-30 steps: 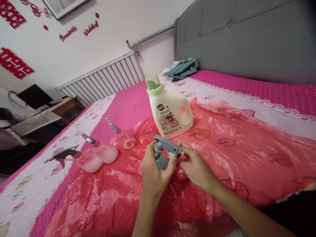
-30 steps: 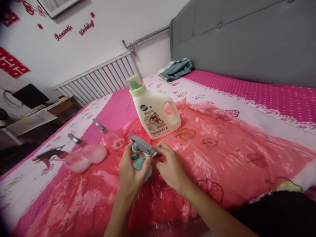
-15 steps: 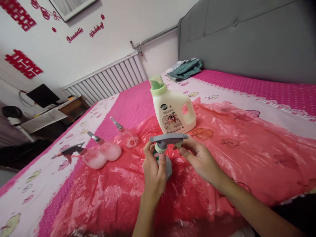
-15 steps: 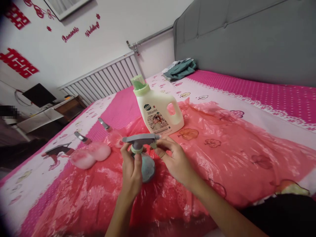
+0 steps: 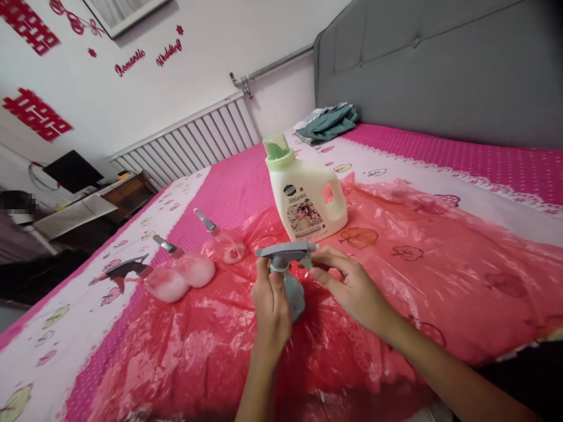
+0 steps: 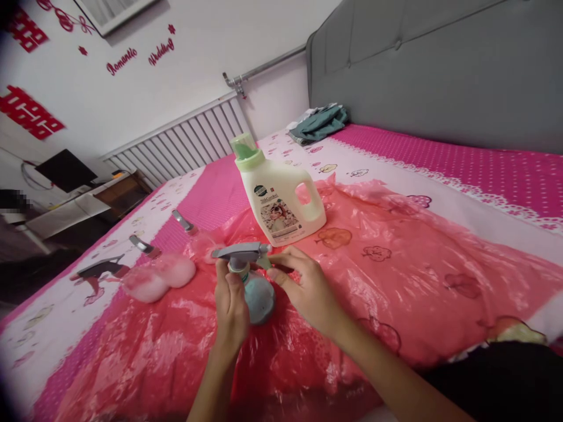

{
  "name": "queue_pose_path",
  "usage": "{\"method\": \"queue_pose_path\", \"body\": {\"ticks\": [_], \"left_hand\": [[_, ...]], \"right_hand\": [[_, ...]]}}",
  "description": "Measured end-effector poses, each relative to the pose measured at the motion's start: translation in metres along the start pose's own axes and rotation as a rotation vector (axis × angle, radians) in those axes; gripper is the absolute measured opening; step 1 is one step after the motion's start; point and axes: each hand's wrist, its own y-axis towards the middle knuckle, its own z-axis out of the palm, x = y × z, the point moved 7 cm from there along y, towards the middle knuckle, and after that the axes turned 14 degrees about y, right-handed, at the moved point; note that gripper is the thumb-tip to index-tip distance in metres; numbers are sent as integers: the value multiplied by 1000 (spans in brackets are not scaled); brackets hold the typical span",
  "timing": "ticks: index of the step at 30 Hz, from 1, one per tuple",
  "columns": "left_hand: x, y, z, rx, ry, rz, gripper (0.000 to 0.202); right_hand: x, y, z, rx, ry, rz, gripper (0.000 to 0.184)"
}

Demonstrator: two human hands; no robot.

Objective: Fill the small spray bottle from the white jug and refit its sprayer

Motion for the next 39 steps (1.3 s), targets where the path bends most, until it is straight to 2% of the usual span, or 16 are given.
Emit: {"method": "queue_pose_path", "body": {"ticks": [6,10,14,22,26,30,39], "left_hand": [[11,2,1,24,-23,-31,44],[15,2,0,23,-74,-47,41],[17,3,-4,-15,-125,-62,39],[17,8,-6,-82,-191,-80,32],[27,11,-5,-80,-306,-118,32],[35,12,-3,-63,-323,-147,34],[29,9,-6,-120,-273,-106,34]], "right_hand": [[-4,-4,9,38,-51,23,16],[-7,-5,11,43,-76,36,21],[-13,-7,11,41,-113,57,26],[-24,-5,11,66,-176,97,20],[-26,-7,15,106,-178,111,23],[-25,-8,18,133,-178,107,26],[-20,-9,19,151,-198,93,20]]}}
